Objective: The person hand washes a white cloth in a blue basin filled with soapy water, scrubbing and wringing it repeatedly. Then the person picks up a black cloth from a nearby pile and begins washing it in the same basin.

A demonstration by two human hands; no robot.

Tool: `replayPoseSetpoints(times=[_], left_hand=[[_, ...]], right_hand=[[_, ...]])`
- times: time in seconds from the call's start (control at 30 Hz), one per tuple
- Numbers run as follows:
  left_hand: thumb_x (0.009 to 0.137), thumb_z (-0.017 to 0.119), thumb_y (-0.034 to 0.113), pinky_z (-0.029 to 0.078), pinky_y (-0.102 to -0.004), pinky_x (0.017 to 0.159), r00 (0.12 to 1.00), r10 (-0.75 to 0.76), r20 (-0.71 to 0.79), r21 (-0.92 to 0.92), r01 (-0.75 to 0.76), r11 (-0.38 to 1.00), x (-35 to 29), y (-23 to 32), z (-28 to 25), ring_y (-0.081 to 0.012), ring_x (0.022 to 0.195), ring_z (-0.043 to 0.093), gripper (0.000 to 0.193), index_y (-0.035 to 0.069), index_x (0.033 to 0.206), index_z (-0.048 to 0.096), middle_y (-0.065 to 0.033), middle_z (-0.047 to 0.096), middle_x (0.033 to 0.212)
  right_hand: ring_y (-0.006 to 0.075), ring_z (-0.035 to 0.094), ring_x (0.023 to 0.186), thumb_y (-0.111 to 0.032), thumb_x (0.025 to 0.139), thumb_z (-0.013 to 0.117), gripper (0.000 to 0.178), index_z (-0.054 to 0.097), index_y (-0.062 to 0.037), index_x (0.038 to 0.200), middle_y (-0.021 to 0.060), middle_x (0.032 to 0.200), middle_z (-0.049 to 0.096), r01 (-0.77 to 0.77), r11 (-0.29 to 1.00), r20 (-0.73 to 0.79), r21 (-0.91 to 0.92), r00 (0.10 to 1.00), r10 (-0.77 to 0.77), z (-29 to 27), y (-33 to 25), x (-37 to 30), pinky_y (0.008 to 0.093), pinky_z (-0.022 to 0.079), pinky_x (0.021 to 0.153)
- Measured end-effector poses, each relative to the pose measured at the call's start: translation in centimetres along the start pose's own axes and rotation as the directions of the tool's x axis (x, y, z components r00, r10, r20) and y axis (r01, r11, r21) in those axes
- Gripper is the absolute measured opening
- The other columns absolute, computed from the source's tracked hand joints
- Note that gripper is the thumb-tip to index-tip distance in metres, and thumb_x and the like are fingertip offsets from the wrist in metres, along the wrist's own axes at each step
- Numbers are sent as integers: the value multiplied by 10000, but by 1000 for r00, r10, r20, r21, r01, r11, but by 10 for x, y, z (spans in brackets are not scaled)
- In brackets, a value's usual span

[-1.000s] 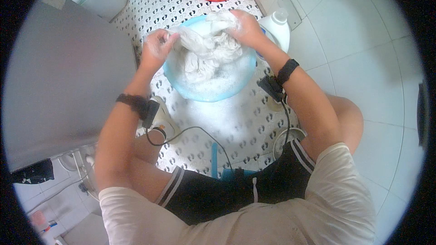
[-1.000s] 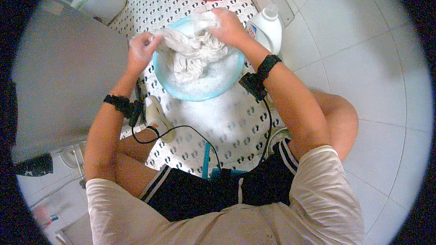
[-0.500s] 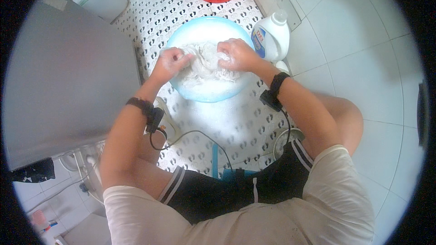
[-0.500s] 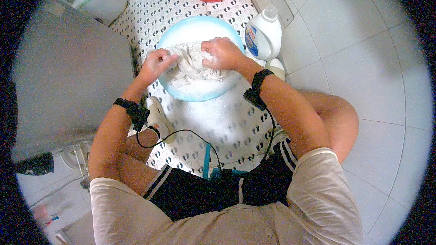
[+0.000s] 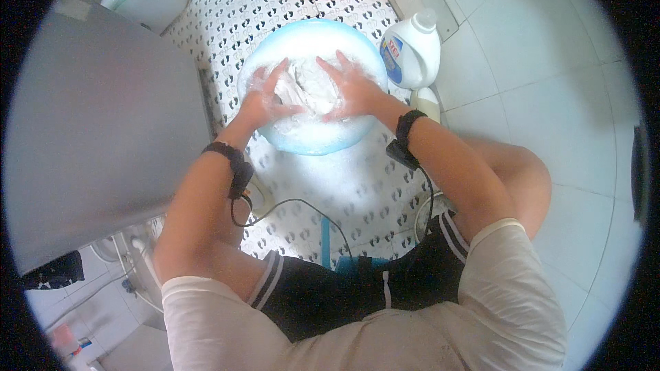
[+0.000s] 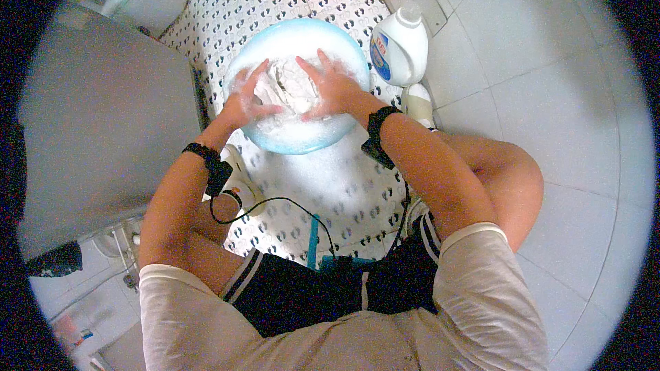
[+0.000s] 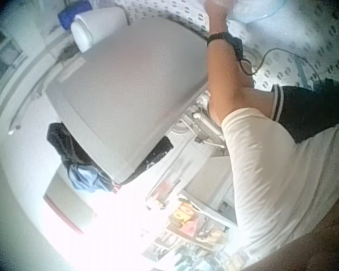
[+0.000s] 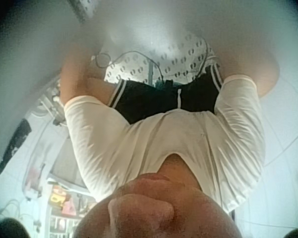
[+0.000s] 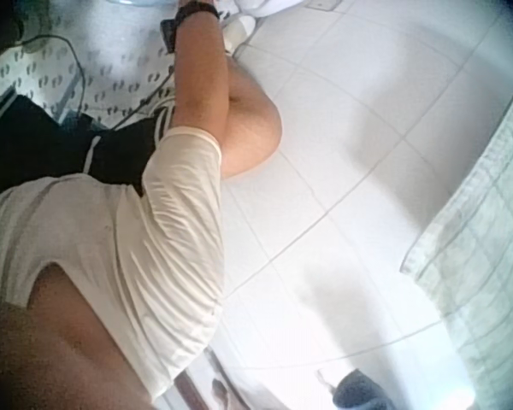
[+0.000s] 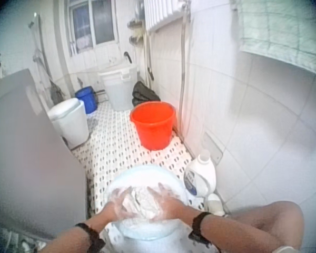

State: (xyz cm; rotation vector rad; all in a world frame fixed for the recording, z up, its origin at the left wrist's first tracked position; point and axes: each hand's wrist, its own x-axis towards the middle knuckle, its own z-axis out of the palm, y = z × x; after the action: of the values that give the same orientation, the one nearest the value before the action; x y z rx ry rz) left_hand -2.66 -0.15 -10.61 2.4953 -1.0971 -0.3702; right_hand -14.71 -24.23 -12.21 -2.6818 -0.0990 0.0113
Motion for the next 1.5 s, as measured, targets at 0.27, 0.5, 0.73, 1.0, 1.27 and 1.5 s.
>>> replayPoseSetpoints(times=[0.27, 0.5, 0.73, 1.0, 1.27, 1.5], left_hand=[[571, 916, 297, 356, -400, 1088, 996, 3, 89, -325, 26, 945, 15, -13, 24, -411, 1334, 404, 1395, 198, 1550, -73, -284, 401, 1446], [644, 852, 168, 463, -374, 968, 1000, 0, -15, -118, -2, 993, 27, -72, 69, -368, 1125, 594, 1156, 85, 1539, 126, -260, 601, 1215], [770, 635, 135, 499, -413, 894, 999, -36, 40, 81, 33, 996, 40, -67, 89, -373, 1008, 634, 709, 21, 1430, 405, -240, 651, 1090], [765, 657, 167, 481, -433, 938, 999, 36, -30, 19, -36, 999, 32, -71, 82, -375, 1072, 611, 562, 30, 1296, 536, -228, 635, 1151], [721, 771, 140, 486, -363, 949, 993, -56, -107, -476, -2, 879, 13, -25, 27, -260, 1066, 633, 574, 46, 1253, 574, -127, 672, 1126], [817, 700, 71, 501, -309, 860, 932, -334, -140, -741, 126, 660, 12, 8, -32, -157, 974, 625, 385, 19, 1188, 609, -73, 667, 1080]], right_hand=[[503, 489, 1216, -339, 575, 880, 1280, 63, -245, 1556, 378, 1400, 369, -10, 996, 23, 89, 1000, 8, 17, 1, 10, 485, 422, 1012], [403, 624, 995, -118, 760, 702, 942, 165, -116, 1533, 255, 1054, 638, -115, 988, 194, 99, 977, 94, 33, -7, 29, 451, 496, 842], [348, 664, 883, -71, 808, 595, 271, 628, -53, 1076, 169, 971, 680, -64, 991, 125, -120, 989, 80, 46, -7, 37, 442, 530, 776], [343, 681, 880, -139, 758, 644, 189, 685, -35, 911, 169, 924, 701, 7, 1000, 20, 5, 1000, -7, 47, 7, 41, 457, 545, 770], [340, 620, 1101, -266, 658, 810, 672, 583, -16, 1239, 216, 1179, 641, -135, 930, 15, 342, 990, 138, 3, 22, 35, 388, 485, 944], [324, 627, 1084, -213, 695, 767, 585, 587, -29, 1221, 208, 1150, 651, -89, 920, -256, 381, 946, 198, -34, 22, 46, 378, 487, 932]])
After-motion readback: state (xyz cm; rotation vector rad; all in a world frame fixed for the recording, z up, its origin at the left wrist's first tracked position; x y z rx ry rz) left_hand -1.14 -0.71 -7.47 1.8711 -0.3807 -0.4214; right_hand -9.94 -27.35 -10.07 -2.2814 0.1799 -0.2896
